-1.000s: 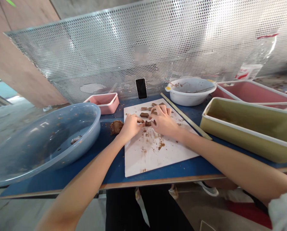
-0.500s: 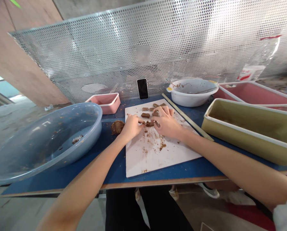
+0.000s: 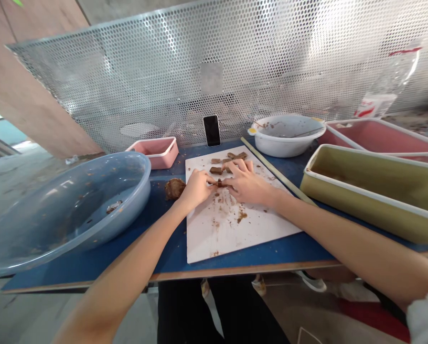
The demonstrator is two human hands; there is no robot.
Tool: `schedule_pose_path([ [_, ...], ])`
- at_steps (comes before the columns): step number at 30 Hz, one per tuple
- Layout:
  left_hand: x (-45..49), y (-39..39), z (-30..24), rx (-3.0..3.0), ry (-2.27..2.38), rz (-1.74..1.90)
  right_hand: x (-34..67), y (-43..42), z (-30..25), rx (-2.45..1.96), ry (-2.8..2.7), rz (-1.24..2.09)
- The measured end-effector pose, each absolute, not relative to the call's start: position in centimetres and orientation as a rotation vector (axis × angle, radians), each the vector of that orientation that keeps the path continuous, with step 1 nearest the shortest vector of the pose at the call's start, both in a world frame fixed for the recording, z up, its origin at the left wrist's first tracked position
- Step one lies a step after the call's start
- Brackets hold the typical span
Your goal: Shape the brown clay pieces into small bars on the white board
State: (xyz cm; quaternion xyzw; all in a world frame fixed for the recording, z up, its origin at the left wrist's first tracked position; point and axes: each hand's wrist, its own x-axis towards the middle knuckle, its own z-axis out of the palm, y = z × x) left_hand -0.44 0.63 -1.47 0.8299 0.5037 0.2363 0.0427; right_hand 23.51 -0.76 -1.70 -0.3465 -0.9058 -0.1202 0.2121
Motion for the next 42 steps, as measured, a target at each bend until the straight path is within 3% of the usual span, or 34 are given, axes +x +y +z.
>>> schedule_pose_path([
  [42,-0.2,0.3,-0.7,2.542,1.514,0.701,23.3,-0.9,-1.5,-0.979,-2.540,-0.416],
])
